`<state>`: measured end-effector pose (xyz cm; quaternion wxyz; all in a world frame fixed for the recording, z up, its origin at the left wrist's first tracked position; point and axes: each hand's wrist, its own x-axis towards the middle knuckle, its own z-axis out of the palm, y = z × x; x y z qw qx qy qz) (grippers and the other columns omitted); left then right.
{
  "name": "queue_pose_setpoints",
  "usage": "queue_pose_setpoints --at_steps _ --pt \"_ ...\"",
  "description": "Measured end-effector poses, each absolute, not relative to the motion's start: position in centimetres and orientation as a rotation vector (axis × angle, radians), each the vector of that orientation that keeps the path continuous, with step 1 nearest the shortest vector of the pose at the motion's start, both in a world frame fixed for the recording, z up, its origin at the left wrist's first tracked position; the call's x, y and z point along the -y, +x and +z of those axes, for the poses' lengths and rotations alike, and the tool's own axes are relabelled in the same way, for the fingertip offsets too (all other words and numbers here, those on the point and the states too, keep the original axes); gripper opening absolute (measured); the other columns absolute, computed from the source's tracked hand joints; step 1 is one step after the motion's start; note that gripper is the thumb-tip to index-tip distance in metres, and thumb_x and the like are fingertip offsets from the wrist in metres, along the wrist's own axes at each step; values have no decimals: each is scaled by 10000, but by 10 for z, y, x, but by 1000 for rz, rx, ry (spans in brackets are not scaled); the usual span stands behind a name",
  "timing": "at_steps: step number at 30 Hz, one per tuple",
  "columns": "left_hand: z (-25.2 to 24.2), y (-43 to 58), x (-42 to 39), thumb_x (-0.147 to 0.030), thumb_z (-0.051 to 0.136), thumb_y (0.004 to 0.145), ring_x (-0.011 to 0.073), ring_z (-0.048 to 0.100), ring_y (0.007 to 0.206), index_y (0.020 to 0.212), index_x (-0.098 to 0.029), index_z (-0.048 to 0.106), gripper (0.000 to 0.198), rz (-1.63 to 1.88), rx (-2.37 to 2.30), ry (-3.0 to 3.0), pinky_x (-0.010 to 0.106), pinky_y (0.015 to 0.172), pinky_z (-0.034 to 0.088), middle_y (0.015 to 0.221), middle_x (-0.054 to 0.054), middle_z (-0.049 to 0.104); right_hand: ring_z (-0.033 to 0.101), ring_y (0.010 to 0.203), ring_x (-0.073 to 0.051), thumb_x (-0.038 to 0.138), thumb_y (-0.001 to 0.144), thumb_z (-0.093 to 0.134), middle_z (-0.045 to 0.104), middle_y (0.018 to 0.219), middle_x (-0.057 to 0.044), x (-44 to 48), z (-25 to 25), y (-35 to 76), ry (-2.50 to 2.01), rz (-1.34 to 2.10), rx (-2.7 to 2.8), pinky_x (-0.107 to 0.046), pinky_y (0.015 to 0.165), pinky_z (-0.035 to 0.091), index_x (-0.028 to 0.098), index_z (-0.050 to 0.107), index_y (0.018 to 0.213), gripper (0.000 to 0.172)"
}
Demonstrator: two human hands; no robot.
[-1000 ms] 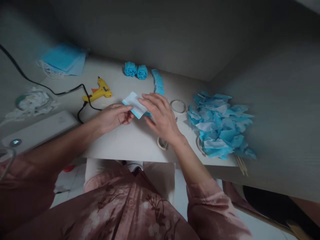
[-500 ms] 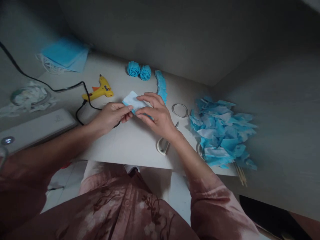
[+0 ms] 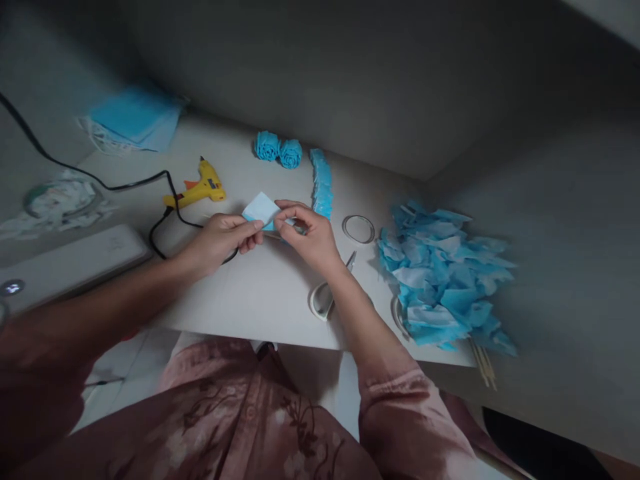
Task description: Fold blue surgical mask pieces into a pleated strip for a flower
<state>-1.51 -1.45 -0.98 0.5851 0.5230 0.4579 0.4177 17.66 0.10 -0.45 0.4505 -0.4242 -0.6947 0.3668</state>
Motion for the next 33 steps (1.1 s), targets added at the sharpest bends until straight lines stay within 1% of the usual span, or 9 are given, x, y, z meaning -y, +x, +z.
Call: queue_pose_setpoints --at_steps 2,5,8,14,19,22,25,28,33 --pt "-10 -15 15 -374 652 851 84 491 540 624 -144 657 323 957 -1075 1227 229 527 371 606 14 598 696 959 -190 408 809 744 762 1071 -73 -1 -8 177 -1064 955 1655 -320 813 541 211 702 817 202" --pt "-11 -15 15 -380 653 848 84 494 548 633 -143 663 321 934 -1084 1242 226 532 379 611 14 601 607 710 -126 390 798 756 727 836 -15 0 -10 178 -1077 965 1621 -272 674 496 208 701 809 190" --pt "-11 -14 16 -391 657 840 85 499 549 631 -145 664 323 920 -1083 1251 225 527 381 613 16 606 536 634 -102 354 809 745 678 743 10 1 -11 180 -1062 946 1617 -249 610 448 203 702 804 158" --pt "-13 -14 15 -400 672 813 83 485 529 608 -151 665 322 897 -1065 1266 224 509 374 580 8 593 522 660 -100 352 836 719 682 779 8 6 -14 180 -1060 892 1655 -245 604 427 206 695 828 149" --pt "-14 -15 15 -439 685 799 87 486 532 605 -154 663 345 873 -1061 1283 224 506 377 585 16 603 564 725 -119 434 856 705 658 816 -1 5 -18 181 -1043 867 1688 -251 610 442 213 667 870 225" --pt "-14 -14 16 -467 681 808 87 488 533 615 -155 658 367 870 -1051 1306 224 503 380 596 16 604 584 727 -135 485 864 695 618 806 3 5 -21 181 -1051 874 1674 -261 596 459 233 640 1041 312" --pt "-16 -15 15 -476 709 793 90 506 551 652 -156 660 353 860 -1019 1317 226 509 393 629 14 615 589 709 -141 491 888 670 600 800 13 5 -21 181 -1049 894 1681 -272 597 481 253 585 1230 426" --pt "-18 -15 14 -440 763 750 88 505 543 672 -155 649 316 881 -1034 1299 228 509 390 625 2 607 590 709 -144 498 895 665 607 807 15 6 -21 182 -1024 907 1702 -281 624 507 264 557 1319 496" --pt "-16 -15 12 -371 725 793 74 498 537 713 -162 627 244 1008 -1014 1246 220 516 391 649 -12 604 599 722 -153 562 879 672 648 842 4 8 -23 180 -981 990 1725 -298 662 535 280 486 1429 645"
